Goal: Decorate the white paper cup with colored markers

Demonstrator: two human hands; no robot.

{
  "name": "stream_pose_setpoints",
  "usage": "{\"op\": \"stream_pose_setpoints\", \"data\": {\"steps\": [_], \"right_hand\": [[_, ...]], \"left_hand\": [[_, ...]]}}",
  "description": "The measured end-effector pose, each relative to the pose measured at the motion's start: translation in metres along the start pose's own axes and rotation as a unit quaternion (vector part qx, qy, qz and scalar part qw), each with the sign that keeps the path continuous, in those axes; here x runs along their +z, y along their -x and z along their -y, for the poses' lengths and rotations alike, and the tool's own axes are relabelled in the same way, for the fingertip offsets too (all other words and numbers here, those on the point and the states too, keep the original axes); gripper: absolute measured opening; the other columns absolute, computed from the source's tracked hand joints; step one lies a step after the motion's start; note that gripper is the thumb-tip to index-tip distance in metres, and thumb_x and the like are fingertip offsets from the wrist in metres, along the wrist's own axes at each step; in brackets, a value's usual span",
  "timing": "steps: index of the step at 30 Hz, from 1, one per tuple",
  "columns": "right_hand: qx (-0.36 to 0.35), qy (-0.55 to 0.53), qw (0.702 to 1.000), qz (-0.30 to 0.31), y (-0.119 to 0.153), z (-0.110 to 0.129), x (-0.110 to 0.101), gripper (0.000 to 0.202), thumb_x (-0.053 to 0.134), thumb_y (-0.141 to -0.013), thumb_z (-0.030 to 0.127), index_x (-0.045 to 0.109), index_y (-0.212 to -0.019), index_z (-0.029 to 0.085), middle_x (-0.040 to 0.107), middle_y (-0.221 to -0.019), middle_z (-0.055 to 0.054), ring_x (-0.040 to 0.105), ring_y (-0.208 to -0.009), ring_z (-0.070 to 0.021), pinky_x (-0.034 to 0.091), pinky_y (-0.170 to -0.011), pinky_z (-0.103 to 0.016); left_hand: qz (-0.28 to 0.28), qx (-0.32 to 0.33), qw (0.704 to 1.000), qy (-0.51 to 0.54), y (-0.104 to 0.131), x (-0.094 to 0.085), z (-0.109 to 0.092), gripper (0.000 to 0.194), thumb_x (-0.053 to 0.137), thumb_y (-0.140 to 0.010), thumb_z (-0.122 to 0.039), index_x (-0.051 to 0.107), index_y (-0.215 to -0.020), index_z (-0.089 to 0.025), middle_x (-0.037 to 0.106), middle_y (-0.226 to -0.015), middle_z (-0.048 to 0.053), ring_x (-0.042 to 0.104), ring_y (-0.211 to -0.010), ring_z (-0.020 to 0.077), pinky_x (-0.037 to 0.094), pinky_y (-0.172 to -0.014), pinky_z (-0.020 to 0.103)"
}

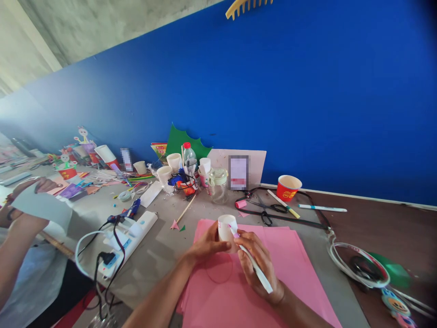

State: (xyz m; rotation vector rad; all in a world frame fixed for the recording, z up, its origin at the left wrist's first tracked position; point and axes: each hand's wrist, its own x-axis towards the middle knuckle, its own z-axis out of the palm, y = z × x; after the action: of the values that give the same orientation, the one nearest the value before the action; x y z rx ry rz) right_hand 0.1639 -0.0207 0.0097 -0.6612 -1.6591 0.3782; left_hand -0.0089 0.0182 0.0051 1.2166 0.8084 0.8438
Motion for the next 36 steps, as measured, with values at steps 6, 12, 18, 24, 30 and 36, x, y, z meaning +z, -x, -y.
{"op": "stream_pose_setpoints", "data": {"steps": [6, 12, 18, 24, 30, 36], "right_hand": [[0.007, -0.005, 1.000, 0.000, -0.0010, 0.0005, 0.0012, 0.018, 0.048, -0.094, 0.016, 0.061, -0.105, 0.022, 0.062, -0.089, -0.008, 0.065, -0.088, -0.0220, 0.058, -0.071, -0.033], [0.018, 0.000, 1.000, 0.004, 0.0005, -0.0003, 0.0013, 0.017, 0.047, -0.095, 0.019, 0.061, -0.103, 0.022, 0.063, -0.090, -0.009, 0.066, -0.091, -0.0236, 0.058, -0.070, -0.034], [0.017, 0.002, 1.000, -0.001, 0.0016, -0.0024, 0.0010, 0.017, 0.048, -0.094, 0.017, 0.062, -0.102, 0.022, 0.063, -0.087, -0.007, 0.065, -0.087, -0.0221, 0.058, -0.071, -0.034], [0.014, 0.005, 1.000, -0.004, 0.0015, -0.0030, 0.0004, 0.018, 0.048, -0.093, 0.016, 0.062, -0.103, 0.022, 0.063, -0.088, -0.007, 0.065, -0.090, -0.0224, 0.057, -0.071, -0.033], [0.020, 0.004, 1.000, -0.007, 0.0007, -0.0033, -0.0005, 0.019, 0.048, -0.093, 0.015, 0.062, -0.103, 0.022, 0.062, -0.088, -0.007, 0.065, -0.086, -0.0212, 0.056, -0.068, -0.032], [0.029, 0.003, 1.000, -0.002, 0.0023, -0.0059, -0.0003, 0.022, 0.048, -0.091, 0.011, 0.062, -0.105, 0.022, 0.062, -0.089, -0.006, 0.064, -0.085, -0.0200, 0.054, -0.068, -0.030]], "left_hand": [[0.006, 0.006, 1.000, 0.010, -0.0010, -0.0011, 0.0033, 0.065, 0.085, -0.061, -0.046, 0.056, -0.111, -0.018, 0.061, -0.094, 0.000, 0.056, -0.088, 0.0184, 0.042, -0.072, 0.023], [0.010, 0.006, 1.000, 0.012, -0.0011, -0.0024, 0.0046, 0.067, 0.084, -0.061, -0.045, 0.055, -0.116, -0.019, 0.062, -0.094, 0.001, 0.057, -0.089, 0.0195, 0.043, -0.073, 0.024], [0.010, 0.010, 1.000, 0.007, -0.0004, -0.0021, 0.0028, 0.071, 0.083, -0.062, -0.046, 0.055, -0.122, -0.019, 0.064, -0.097, 0.002, 0.058, -0.091, 0.0202, 0.044, -0.075, 0.025], [0.019, 0.009, 0.999, 0.028, -0.0006, -0.0020, 0.0031, 0.072, 0.084, -0.063, -0.044, 0.053, -0.123, -0.019, 0.063, -0.099, 0.002, 0.056, -0.089, 0.0182, 0.043, -0.075, 0.024], [0.014, 0.006, 0.999, 0.036, -0.0007, -0.0023, 0.0031, 0.077, 0.086, -0.060, -0.044, 0.054, -0.124, -0.017, 0.063, -0.099, 0.004, 0.057, -0.090, 0.0199, 0.042, -0.076, 0.026], [0.006, 0.009, 0.999, 0.034, -0.0008, -0.0039, 0.0051, 0.075, 0.086, -0.060, -0.043, 0.054, -0.123, -0.017, 0.062, -0.095, 0.002, 0.055, -0.085, 0.0173, 0.041, -0.071, 0.023]]}}
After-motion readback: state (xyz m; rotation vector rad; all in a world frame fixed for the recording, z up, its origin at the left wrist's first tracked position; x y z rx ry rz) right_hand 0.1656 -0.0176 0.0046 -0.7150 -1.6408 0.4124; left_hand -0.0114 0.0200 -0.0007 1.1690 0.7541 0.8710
